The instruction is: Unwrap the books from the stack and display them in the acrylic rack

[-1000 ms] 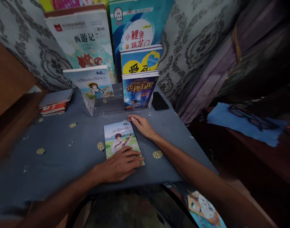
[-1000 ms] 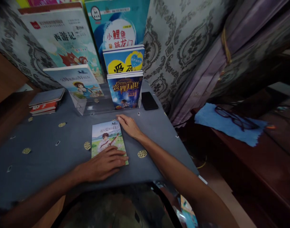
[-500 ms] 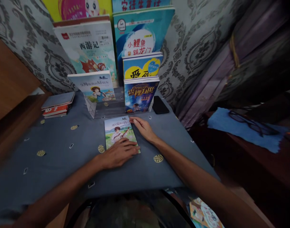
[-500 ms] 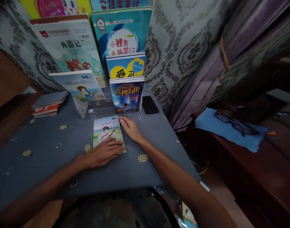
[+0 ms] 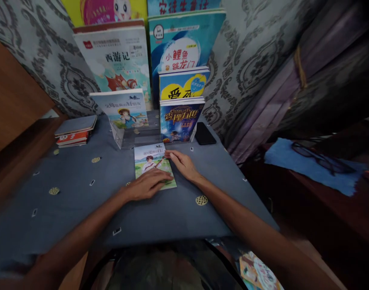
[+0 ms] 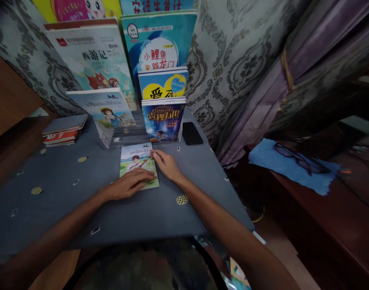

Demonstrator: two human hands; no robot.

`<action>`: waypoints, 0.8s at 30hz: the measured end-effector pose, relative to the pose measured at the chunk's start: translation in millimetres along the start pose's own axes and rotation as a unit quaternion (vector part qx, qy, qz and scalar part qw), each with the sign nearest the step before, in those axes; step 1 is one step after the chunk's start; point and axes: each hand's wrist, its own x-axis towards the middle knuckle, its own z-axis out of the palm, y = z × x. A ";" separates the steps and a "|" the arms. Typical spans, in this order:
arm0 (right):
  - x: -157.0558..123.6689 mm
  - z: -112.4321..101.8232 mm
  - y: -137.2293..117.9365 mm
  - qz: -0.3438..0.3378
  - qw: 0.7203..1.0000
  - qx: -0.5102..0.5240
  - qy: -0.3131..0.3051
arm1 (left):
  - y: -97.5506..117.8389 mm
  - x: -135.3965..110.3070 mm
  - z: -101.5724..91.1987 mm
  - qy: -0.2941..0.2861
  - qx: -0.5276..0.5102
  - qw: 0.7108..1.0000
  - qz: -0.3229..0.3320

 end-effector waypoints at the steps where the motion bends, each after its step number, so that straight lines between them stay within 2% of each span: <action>1: -0.9 0.2 -1.2 0.002 1.000 0.001 -0.001 | -7.8 -1.9 -0.9 0.022 -0.004 1.000 -0.017; 6: -15.1 0.4 -8.5 0.017 1.000 0.018 -0.005 | -57.3 -17.1 -10.3 0.134 0.057 0.984 -0.107; 9: -35.8 -0.6 -17.9 0.022 0.999 0.012 -0.021 | -75.8 -25.6 -17.7 0.153 0.089 0.973 -0.147; 12: -58.0 1.9 -32.7 -0.008 0.998 -0.039 -0.051 | -81.4 -29.0 -21.3 0.152 0.099 0.970 -0.164; 15: -69.6 14.1 -49.2 -0.091 0.983 -0.101 -0.124 | -81.6 -28.5 -20.9 0.156 0.100 0.970 -0.158; 19: -63.0 43.0 -65.5 -0.187 0.936 -0.189 -0.231 | -82.5 -28.2 -18.8 0.160 0.102 0.971 -0.143; 24: -48.6 72.3 -70.3 -0.225 0.893 -0.251 -0.298 | -85.3 -29.9 -17.7 0.167 0.102 0.971 -0.135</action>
